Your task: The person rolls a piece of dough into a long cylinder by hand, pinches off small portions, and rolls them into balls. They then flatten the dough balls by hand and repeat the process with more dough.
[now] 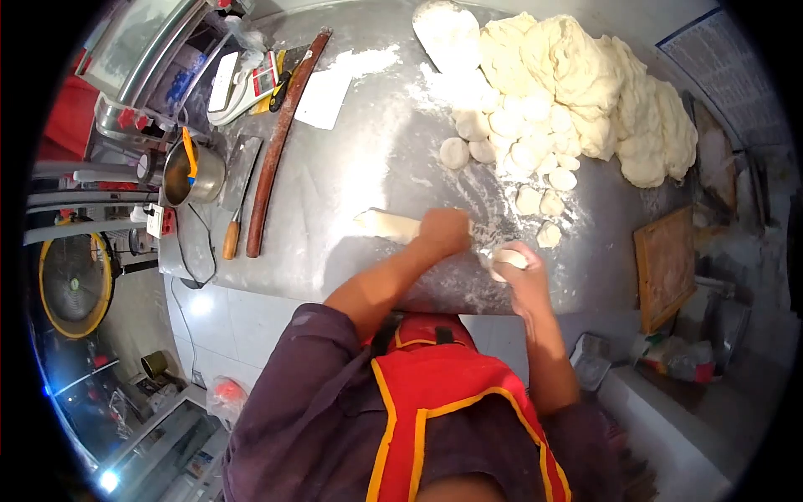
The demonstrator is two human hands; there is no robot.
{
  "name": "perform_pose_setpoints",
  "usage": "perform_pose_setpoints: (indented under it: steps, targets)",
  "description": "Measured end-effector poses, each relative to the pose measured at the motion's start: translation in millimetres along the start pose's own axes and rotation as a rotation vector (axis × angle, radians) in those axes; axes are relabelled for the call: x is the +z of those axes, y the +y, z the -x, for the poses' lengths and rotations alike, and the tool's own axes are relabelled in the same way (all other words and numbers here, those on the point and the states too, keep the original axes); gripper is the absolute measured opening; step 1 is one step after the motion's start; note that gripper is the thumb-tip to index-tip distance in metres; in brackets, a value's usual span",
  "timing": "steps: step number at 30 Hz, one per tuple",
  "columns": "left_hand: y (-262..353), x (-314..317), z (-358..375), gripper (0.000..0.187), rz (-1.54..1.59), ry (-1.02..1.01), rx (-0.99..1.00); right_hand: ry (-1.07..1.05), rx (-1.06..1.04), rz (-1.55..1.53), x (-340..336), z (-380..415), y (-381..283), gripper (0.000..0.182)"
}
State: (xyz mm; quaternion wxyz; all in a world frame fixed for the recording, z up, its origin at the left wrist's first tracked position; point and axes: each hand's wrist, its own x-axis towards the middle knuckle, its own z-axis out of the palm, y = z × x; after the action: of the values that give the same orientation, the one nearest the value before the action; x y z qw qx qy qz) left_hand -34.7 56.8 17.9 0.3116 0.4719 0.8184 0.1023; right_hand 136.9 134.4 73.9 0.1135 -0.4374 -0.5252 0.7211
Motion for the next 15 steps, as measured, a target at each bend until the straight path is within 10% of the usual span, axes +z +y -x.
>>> perform_pose_setpoints:
  steps: [4,5,8,12,15]
  targets:
    - [-10.0,-5.8,13.5,0.047,0.146,0.164,0.1,0.114,-0.12,0.314,-36.2,-35.6,12.7,0.037]
    - [-14.2,-3.4,17.2,0.051,0.094,0.271,0.109,0.245,-0.437,0.802,-39.6,-48.5,26.9,0.045]
    - [-28.1,13.4,32.7,0.058,-0.039,0.425,0.103,0.229,-0.521,1.271,-37.3,-62.9,41.1,0.046]
    - [-40.7,9.5,31.8,0.052,0.01,0.381,0.166,0.244,-0.609,1.375,-2.4,-39.6,-4.4,0.052]
    - [-38.2,4.8,31.0,0.047,0.168,0.318,0.288,-0.136,-0.346,0.617,23.0,-47.4,17.2,0.063]
